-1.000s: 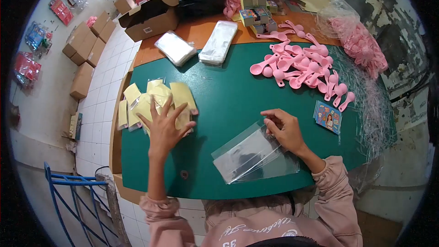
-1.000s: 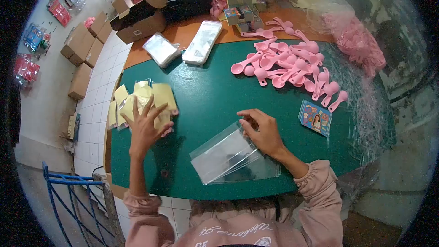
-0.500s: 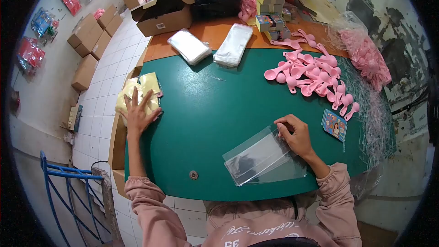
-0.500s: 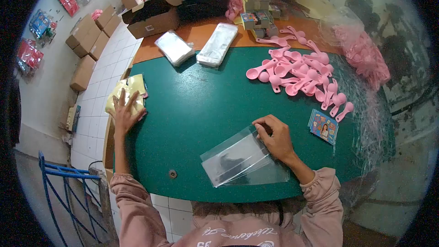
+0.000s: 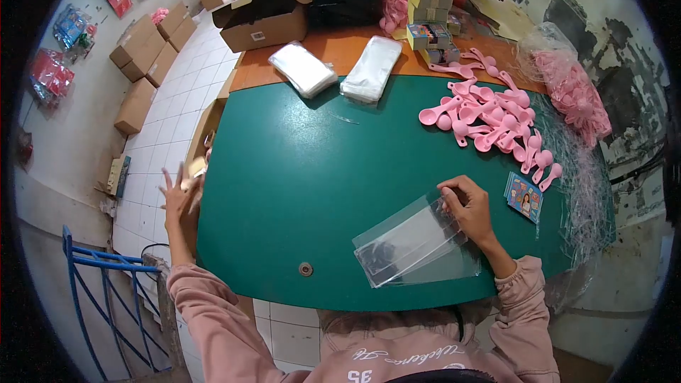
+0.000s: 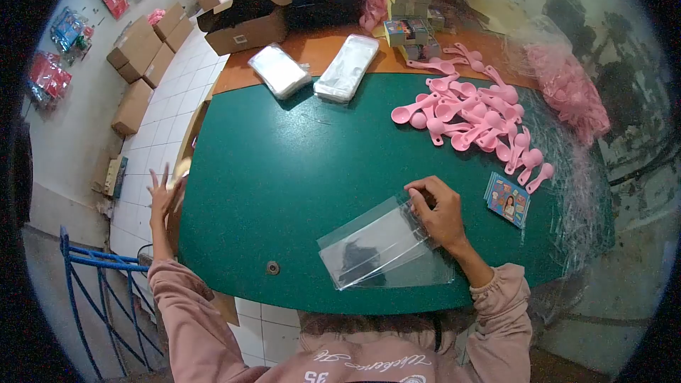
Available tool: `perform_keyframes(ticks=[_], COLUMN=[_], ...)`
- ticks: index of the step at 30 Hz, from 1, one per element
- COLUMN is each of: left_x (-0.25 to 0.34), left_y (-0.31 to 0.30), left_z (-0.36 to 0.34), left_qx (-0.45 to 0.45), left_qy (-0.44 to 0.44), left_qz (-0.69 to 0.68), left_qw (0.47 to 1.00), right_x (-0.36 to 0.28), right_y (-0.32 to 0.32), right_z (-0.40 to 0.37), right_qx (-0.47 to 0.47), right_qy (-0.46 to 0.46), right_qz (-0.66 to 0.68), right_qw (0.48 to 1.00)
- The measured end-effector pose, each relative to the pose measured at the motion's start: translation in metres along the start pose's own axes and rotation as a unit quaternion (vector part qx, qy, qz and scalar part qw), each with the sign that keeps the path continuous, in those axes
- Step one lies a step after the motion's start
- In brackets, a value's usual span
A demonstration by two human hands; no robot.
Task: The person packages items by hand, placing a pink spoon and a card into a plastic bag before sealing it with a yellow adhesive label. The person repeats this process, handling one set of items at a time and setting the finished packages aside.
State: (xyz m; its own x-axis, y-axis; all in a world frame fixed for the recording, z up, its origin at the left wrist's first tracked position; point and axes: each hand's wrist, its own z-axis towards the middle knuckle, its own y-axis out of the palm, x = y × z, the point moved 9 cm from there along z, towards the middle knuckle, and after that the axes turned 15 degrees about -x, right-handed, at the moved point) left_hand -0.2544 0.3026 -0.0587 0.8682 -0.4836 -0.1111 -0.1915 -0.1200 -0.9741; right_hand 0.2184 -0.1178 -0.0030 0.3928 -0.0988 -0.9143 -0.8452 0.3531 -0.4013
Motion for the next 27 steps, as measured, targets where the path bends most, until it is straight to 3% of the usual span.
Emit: perform_keyframes(ticks=[2, 4, 6, 7, 9, 11, 12, 13, 15, 16, 17, 21, 23, 27], left_x=[-0.015, -0.018, -0.005, 0.032, 0.107, 0.235, 0.284, 0.333, 0.417, 0.449, 0.474, 0.489, 0.49, 0.486], left_y=[-0.015, -0.017, -0.035, -0.057, -0.083, -0.133, -0.137, -0.129, -0.108, -0.095, -0.091, -0.082, -0.078, -0.08], left_z=[-0.032, -0.028, -0.022, -0.029, -0.035, -0.077, -0.093, -0.105, -0.131, -0.142, -0.157, -0.15, -0.14, -0.132], left_qx=[-0.044, -0.016, 0.088, 0.059, 0.182, 0.169, 0.148, 0.093, -0.014, -0.106, -0.059, -0.004, -0.068, -0.165], left_qy=[-0.23, -0.22, -0.172, -0.184, 0.005, 0.141, 0.225, 0.295, 0.368, 0.355, 0.389, 0.364, 0.422, 0.427], left_qz=[-0.106, -0.112, -0.122, -0.098, -0.141, -0.152, -0.238, -0.229, -0.255, -0.232, -0.171, -0.217, -0.354, -0.441], left_qw=[0.966, 0.969, 0.974, 0.976, 0.973, 0.964, 0.933, 0.923, 0.894, 0.899, 0.903, 0.906, 0.831, 0.772], right_x=[-0.002, 0.0, 0.001, -0.009, -0.025, -0.03, -0.022, -0.02, -0.009, 0.002, 0.007, -0.003, 0.011, -0.027], right_y=[-0.003, -0.006, -0.013, -0.021, -0.031, -0.04, -0.042, -0.044, -0.05, -0.048, -0.046, -0.05, -0.059, -0.068], right_z=[-0.001, 0.001, 0.008, 0.016, 0.034, 0.06, 0.076, 0.09, 0.112, 0.121, 0.125, 0.114, 0.111, 0.072], right_qx=[0.01, 0.016, 0.026, 0.038, 0.034, 0.003, -0.012, 0.002, 0.014, -0.01, -0.032, -0.053, -0.092, -0.02], right_qy=[-0.007, -0.006, -0.005, -0.043, -0.079, -0.1, -0.122, -0.162, -0.202, -0.2, -0.199, -0.136, -0.063, -0.101], right_qz=[-0.014, -0.01, -0.009, -0.063, -0.168, -0.293, -0.365, -0.384, -0.404, -0.439, -0.475, -0.571, -0.552, -0.47], right_qw=[1.0, 1.0, 1.0, 0.996, 0.982, 0.951, 0.923, 0.909, 0.892, 0.876, 0.857, 0.808, 0.826, 0.877])
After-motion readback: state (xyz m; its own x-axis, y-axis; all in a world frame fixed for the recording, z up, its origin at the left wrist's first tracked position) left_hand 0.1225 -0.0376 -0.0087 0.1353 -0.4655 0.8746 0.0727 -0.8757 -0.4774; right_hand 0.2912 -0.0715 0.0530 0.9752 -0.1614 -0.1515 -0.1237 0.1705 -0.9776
